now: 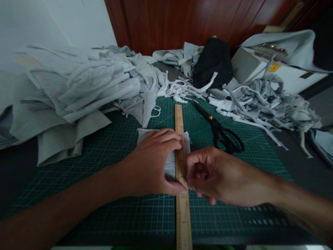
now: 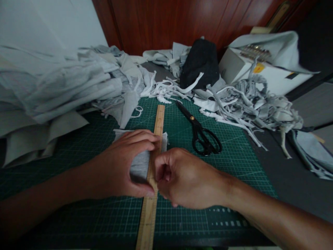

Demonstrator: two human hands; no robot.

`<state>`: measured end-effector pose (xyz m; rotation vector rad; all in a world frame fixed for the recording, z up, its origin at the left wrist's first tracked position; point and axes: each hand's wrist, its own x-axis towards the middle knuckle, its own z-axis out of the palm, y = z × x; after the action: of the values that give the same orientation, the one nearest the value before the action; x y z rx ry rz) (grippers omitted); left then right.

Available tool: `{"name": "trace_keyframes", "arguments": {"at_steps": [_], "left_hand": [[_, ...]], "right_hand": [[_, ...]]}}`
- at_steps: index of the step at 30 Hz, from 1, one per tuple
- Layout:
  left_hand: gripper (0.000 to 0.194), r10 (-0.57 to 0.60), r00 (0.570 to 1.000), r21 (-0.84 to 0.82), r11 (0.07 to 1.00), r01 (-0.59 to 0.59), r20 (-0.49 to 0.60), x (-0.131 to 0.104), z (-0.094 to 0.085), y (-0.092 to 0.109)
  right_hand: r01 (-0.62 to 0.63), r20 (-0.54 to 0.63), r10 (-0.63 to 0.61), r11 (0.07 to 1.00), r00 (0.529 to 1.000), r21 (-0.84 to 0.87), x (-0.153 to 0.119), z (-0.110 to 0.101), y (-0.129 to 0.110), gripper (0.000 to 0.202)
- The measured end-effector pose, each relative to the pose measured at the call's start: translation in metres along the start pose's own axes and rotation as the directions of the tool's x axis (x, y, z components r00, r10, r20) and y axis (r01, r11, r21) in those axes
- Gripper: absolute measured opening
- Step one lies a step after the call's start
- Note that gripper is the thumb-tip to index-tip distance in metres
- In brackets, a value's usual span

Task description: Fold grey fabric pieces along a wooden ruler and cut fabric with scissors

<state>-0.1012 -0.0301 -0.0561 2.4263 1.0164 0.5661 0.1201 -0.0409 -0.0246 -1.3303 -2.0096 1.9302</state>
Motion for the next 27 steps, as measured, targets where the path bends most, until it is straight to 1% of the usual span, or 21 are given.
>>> {"name": "trace_keyframes", "arguments": {"at_steps": [3, 5, 9, 14, 16, 20, 24, 26, 27], "left_hand": [[0.057, -0.007, 1.0, 0.007, 1.0, 0.007, 0.027, 0.0, -0.001, 0.001], [0.057, -0.004, 1.0, 0.015, 1.0, 0.003, 0.024, 0.0, -0.001, 0.002], [0.063, -0.001, 1.0, 0.014, 1.0, 0.001, 0.009, 0.001, 0.0, 0.002], [0.061, -0.001, 1.0, 0.017, 1.0, 0.0, 0.028, 0.002, -0.001, 0.002], [0.063, 0.009, 1.0, 0.015, 1.0, -0.009, 0.025, 0.002, -0.001, 0.002], [0.075, 0.03, 0.999, 0.01, 0.999, -0.03, -0.017, 0.0, -0.001, 0.002], [0.075, 0.031, 0.999, 0.014, 0.999, -0.03, -0.026, -0.001, -0.001, 0.002], [0.073, 0.03, 0.999, 0.016, 0.999, -0.03, -0.022, -0.001, -0.002, 0.002], [0.072, 0.029, 0.999, 0.019, 0.999, -0.029, -0.02, -0.001, -0.002, 0.002]], "right_hand": [[-0.052, -0.029, 0.052, 0.999, 0.998, 0.013, 0.007, -0.005, 0.0, 0.011], [-0.072, -0.053, 0.074, 0.997, 0.996, 0.039, 0.014, -0.01, -0.002, 0.012], [-0.024, -0.11, 0.031, 0.998, 0.993, 0.065, 0.027, -0.023, -0.007, 0.014], [-0.013, -0.138, 0.018, 0.999, 0.99, 0.036, 0.04, -0.038, -0.014, 0.014], [0.003, -0.174, 0.002, 1.0, 0.985, 0.028, 0.044, -0.044, -0.016, 0.015], [0.048, -0.278, -0.031, 0.997, 0.96, 0.053, 0.054, -0.055, -0.019, 0.016], [0.052, -0.323, -0.035, 0.998, 0.946, 0.044, 0.059, -0.058, -0.021, 0.019], [0.07, -0.379, -0.053, 0.997, 0.924, 0.031, 0.062, -0.059, -0.019, 0.019], [0.092, -0.425, -0.07, 0.995, 0.903, 0.03, 0.063, -0.06, -0.018, 0.019]]}}
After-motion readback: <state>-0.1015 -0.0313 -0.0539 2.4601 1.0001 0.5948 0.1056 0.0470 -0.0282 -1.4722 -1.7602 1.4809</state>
